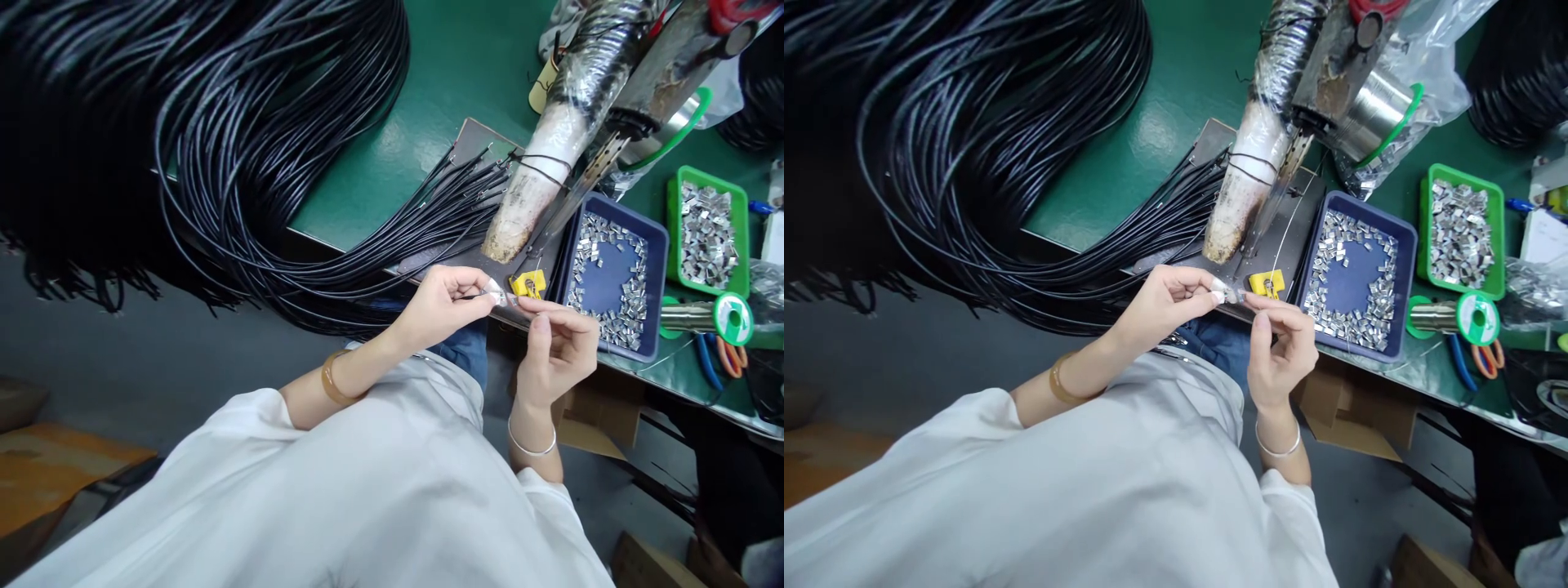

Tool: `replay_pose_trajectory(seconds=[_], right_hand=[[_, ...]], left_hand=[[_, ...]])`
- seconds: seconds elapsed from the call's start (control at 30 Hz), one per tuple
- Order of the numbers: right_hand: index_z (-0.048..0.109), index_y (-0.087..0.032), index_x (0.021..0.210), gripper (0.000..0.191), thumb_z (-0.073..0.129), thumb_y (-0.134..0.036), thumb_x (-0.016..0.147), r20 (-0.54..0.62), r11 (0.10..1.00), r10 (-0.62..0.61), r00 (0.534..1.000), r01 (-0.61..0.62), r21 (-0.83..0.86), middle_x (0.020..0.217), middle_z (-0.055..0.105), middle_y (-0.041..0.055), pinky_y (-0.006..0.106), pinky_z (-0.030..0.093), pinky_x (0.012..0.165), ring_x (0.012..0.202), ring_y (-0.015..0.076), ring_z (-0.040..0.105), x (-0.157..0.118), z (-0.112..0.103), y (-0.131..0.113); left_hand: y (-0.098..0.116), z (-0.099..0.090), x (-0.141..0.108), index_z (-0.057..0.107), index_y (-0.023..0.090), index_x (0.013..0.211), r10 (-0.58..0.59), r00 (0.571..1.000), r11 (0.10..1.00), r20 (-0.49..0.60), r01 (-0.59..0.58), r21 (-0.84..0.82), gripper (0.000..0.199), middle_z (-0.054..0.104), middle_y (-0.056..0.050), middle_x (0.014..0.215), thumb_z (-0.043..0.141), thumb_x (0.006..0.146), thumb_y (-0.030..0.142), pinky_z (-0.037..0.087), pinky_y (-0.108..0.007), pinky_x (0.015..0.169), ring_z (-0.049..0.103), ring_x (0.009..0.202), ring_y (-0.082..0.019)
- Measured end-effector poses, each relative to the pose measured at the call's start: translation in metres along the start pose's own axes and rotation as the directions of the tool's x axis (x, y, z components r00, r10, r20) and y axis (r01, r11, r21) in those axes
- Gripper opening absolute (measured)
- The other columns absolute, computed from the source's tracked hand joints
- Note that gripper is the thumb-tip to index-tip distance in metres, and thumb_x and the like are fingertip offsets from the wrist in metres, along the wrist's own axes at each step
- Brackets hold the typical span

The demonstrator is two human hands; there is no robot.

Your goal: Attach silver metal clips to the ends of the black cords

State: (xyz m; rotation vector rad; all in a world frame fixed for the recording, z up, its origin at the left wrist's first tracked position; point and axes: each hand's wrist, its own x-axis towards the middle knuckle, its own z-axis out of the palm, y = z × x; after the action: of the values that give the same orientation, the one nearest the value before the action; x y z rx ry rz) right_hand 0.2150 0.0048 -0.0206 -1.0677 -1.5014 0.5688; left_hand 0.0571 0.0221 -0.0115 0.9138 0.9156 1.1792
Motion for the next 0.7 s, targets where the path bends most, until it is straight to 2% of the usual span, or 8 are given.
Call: replay_pose_trajectory(seconds=[0.1,0.23,0.4,0.53,0.7], right_hand=[[0.060,-0.022,0.097,0.009,0.062,-0.016,0.091,0.012,0.999,-0.014,1.000,0.014,-0.046,0.100,0.074,0.0044,0.036,0.064,0.080,0.093,0.0185,0.074,0.002,0.000,0.004],[0.063,-0.024,0.093,0.015,0.069,-0.013,0.085,0.110,0.955,-0.182,0.977,0.202,-0.218,0.101,0.076,0.0025,0.037,0.063,0.082,0.092,0.0186,0.075,0.006,-0.001,0.007],[0.063,-0.027,0.097,0.022,0.070,-0.010,0.083,0.145,0.874,-0.343,0.928,0.372,-0.312,0.104,0.077,0.0004,0.033,0.063,0.080,0.090,0.0175,0.075,0.008,-0.001,0.012],[0.063,-0.026,0.096,0.025,0.071,-0.007,0.082,0.124,0.847,-0.375,0.919,0.394,-0.357,0.105,0.076,0.0005,0.032,0.062,0.080,0.091,0.0165,0.075,0.009,0.001,0.013],[0.063,-0.025,0.096,0.024,0.070,-0.007,0.082,0.088,0.881,-0.320,0.943,0.330,-0.338,0.105,0.075,0.0014,0.034,0.062,0.082,0.092,0.0174,0.074,0.012,0.004,0.012]], left_hand=[[0.000,-0.001,0.001,0.072,0.011,0.075,-0.009,1.000,1.000,-0.002,0.009,-0.023,0.008,0.063,0.001,0.064,0.070,0.076,0.019,0.039,-0.020,0.058,0.048,0.057,-0.006],[-0.002,-0.001,0.003,0.074,0.011,0.075,-0.016,1.000,1.000,-0.025,0.016,0.003,0.011,0.066,-0.001,0.070,0.072,0.076,0.022,0.045,-0.021,0.064,0.055,0.064,-0.008],[-0.002,0.000,0.007,0.074,0.012,0.073,-0.015,0.999,1.000,-0.041,0.015,-0.002,0.009,0.069,-0.002,0.073,0.073,0.074,0.021,0.048,-0.021,0.066,0.058,0.067,-0.009],[-0.005,0.001,0.010,0.074,0.012,0.073,0.031,0.998,1.000,-0.050,-0.031,0.003,0.006,0.069,-0.001,0.072,0.069,0.071,0.015,0.048,-0.019,0.065,0.059,0.067,-0.009],[-0.007,0.001,0.013,0.075,0.012,0.075,0.037,0.997,0.999,-0.061,-0.035,0.033,0.008,0.071,-0.002,0.074,0.068,0.072,0.016,0.049,-0.019,0.064,0.060,0.067,-0.009]])
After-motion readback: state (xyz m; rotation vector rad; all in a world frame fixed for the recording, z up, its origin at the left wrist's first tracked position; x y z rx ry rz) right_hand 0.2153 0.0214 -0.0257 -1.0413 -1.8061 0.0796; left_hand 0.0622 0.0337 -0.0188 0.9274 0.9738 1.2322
